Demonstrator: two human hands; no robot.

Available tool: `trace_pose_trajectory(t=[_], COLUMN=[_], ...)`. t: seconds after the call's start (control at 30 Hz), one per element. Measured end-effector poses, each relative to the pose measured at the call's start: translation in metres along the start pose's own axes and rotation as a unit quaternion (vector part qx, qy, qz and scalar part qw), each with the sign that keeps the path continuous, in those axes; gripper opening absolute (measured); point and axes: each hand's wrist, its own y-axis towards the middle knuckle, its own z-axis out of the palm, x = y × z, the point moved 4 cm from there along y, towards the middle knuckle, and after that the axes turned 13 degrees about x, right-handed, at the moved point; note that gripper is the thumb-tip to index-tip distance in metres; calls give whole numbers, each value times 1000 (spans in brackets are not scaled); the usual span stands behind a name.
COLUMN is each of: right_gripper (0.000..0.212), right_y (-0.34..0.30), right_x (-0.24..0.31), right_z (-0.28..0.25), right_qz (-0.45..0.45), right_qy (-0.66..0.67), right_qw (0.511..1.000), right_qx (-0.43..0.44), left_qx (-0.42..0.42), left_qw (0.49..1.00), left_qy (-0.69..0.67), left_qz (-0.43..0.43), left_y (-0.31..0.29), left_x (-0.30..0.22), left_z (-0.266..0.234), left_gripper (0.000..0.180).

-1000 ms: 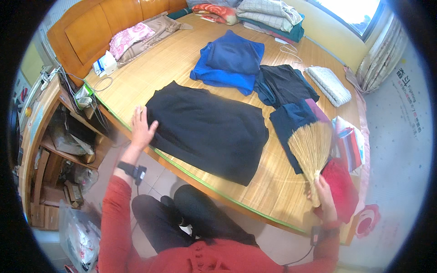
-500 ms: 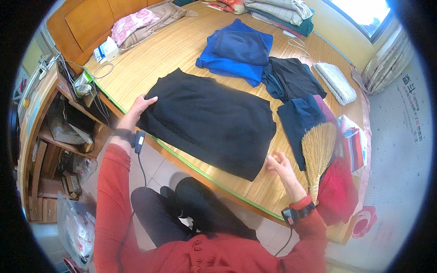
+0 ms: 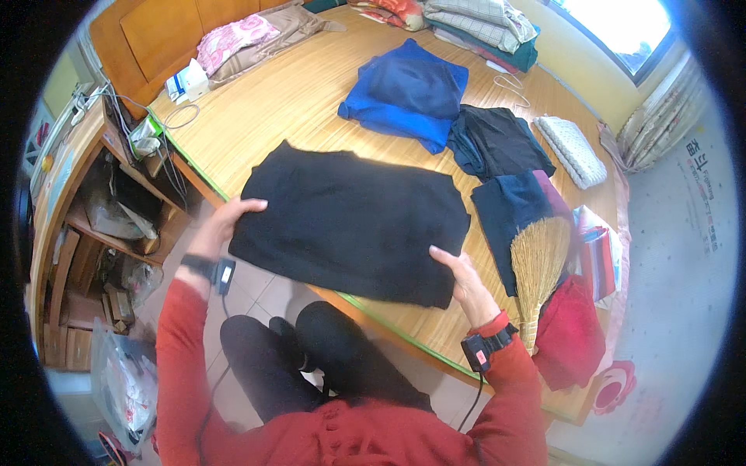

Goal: The person uses a straw broom to brush a dark garment on a wooden table, then folds it. They then pick up a striped shirt from a laundry basket, fold it, and place it on the table. Finally, they pick up a floral-patterned shirt and begin folding it.

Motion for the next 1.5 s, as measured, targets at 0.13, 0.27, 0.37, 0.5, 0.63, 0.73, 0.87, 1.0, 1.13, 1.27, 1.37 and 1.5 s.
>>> trace_pose_trajectory(t=[0.13,0.27,0.37,0.5,0.63,0.73,0.87,1.0,1.13,1.27,1.37,1.5], right_gripper=[64,60,62,70,82,86,84,83,86,85,83,84], right_y=[-31,-34,-21,15,96,171,295,429,512,531,521,493], right_x=[23,80,132,234,363,458,484,356,222,211,215,209], right_z=[-1,2,11,24,59,77,89,50,-14,-26,-13,16], right_qz=[22,-29,-36,-86,-179,-232,-174,-131,-35,-99,-69,-110], right_qy=[-100,-204,-332,-611,-725,-820,-825,-771,-780,-785,-783,-769], right_qw=[995,976,938,781,665,491,354,554,561,530,554,588], right_qx=[12,75,91,-91,7,-180,-404,-286,-275,-304,-272,-224], left_qx=[15,37,8,10,70,94,80,103,87,32,-12,-33], left_qw=[999,998,995,986,952,919,946,870,750,708,672,667], left_qy=[30,17,20,25,45,19,90,386,599,684,718,716], left_qz=[-6,39,101,166,295,383,302,287,268,171,182,206], left_y=[-44,-92,-108,-88,-19,94,252,284,240,183,159,155], left_x=[19,17,0,-34,-88,-154,-208,-115,-37,-6,0,0], left_z=[18,47,78,120,152,174,208,178,58,-4,-4,-2], left_gripper=[73,80,81,77,72,73,83,89,90,86,80,78])
